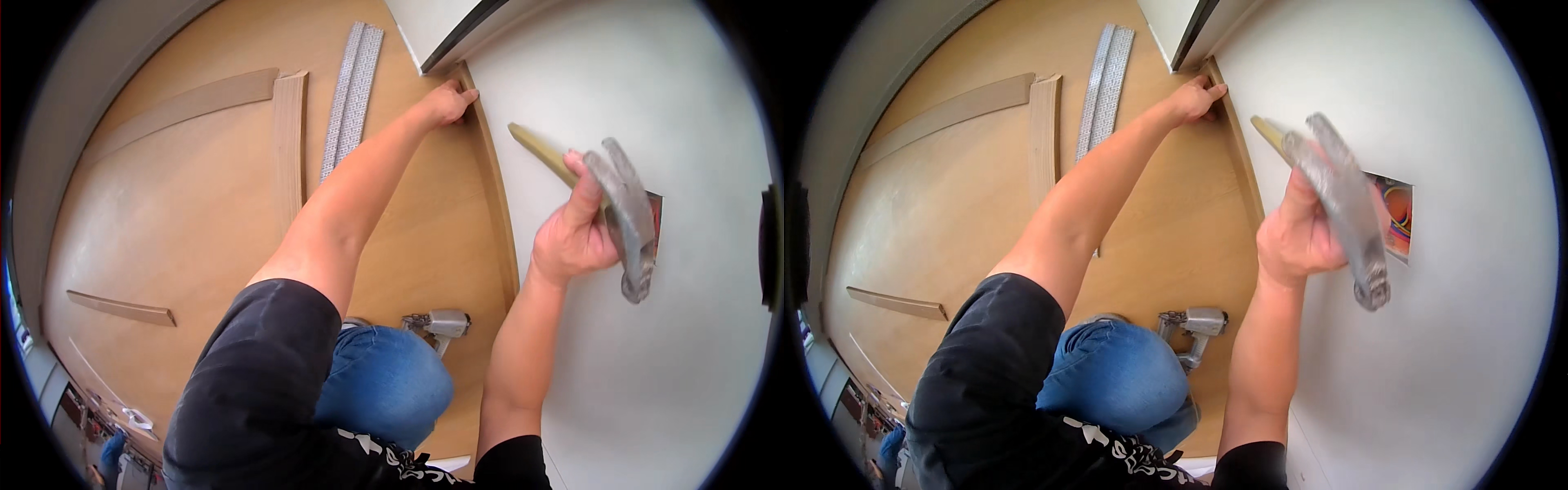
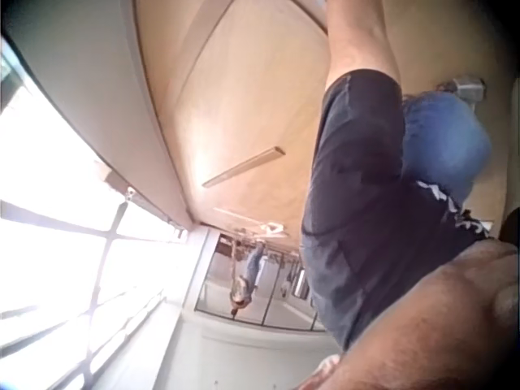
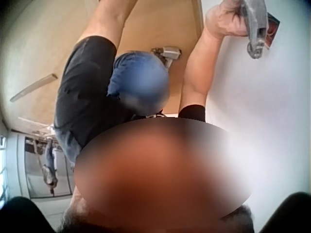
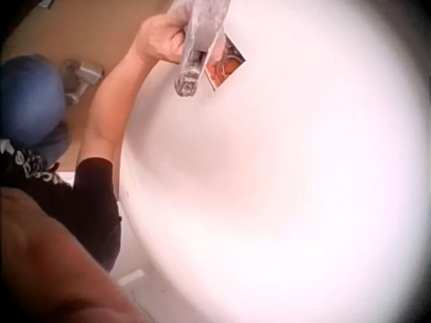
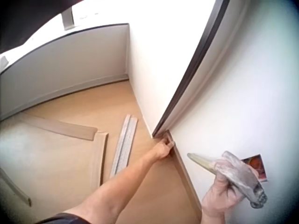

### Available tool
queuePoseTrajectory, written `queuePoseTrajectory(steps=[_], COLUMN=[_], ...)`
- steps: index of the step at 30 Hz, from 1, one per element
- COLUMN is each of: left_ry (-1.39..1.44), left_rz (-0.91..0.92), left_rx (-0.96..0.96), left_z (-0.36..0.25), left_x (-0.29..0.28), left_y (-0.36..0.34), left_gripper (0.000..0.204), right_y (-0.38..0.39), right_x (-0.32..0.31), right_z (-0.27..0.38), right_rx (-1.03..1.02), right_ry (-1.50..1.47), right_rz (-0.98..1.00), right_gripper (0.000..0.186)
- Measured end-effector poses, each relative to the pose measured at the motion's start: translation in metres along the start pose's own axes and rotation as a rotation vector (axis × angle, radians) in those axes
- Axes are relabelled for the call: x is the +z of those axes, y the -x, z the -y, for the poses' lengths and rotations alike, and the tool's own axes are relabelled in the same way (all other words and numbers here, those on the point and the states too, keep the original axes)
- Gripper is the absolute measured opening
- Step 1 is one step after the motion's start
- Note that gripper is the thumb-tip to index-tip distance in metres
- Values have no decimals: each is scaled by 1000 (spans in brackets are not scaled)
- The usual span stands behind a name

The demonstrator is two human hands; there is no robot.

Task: The person installs wood trim along the base and corners of a wall. The person positions sections of trim, uses a hammer to set them, and then uses a pneumatic nail gun to secure the wood to the wall and to other pieces of trim.

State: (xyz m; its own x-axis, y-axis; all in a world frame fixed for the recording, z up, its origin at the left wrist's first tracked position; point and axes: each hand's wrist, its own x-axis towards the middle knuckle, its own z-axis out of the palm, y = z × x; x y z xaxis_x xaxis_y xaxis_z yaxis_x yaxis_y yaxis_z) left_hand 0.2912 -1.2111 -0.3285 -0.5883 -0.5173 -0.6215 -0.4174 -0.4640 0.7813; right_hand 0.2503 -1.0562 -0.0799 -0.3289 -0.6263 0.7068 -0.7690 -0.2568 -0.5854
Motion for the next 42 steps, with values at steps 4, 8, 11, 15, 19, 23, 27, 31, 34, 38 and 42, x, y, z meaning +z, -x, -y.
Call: queuePoseTrajectory(steps=[4, 8, 11, 15, 19, 23, 27, 31, 34, 38, 42], left_ry=[41, -21, 38, 77, 76, 39, -5, 15, 19, -6, -46], left_rz=[-11, -6, 20, -37, -49, 67, 45, -29, -19, 6, 5], left_rx=[9, 9, -8, 23, 43, -28, -25, -24, -30, -28, -4], left_z=[-5, -6, 3, -10, 8, 3, -4, 3, 5, 7, 4], left_x=[2, -3, -3, 0, -8, -6, 3, 1, 5, 2, 6], left_y=[-1, -6, -2, -2, -9, -2, 2, -6, -6, -4, -7], left_gripper=[76, 74, 71, 64, 67, 68, 66, 62, 63, 65, 62], right_y=[21, 46, 43, 54, 84, 184, 295, 316, 316, 349, 435], right_x=[33, 56, 55, 53, 21, -32, -88, -101, -115, -162, -228], right_z=[-48, -76, -63, -79, -43, -1, -16, -28, -18, 13, 76], right_rx=[121, 206, 224, 157, 114, 774, 923, 904, 822, 604, 1174], right_ry=[-17, 43, 42, 84, 53, -68, 191, 320, 506, 694, 712], right_rz=[-166, -217, -153, -121, 254, 566, 752, 809, 801, 565, 306], right_gripper=[19, 25, 27, 27, 25, 43, 50, 51, 44, 34, 48])
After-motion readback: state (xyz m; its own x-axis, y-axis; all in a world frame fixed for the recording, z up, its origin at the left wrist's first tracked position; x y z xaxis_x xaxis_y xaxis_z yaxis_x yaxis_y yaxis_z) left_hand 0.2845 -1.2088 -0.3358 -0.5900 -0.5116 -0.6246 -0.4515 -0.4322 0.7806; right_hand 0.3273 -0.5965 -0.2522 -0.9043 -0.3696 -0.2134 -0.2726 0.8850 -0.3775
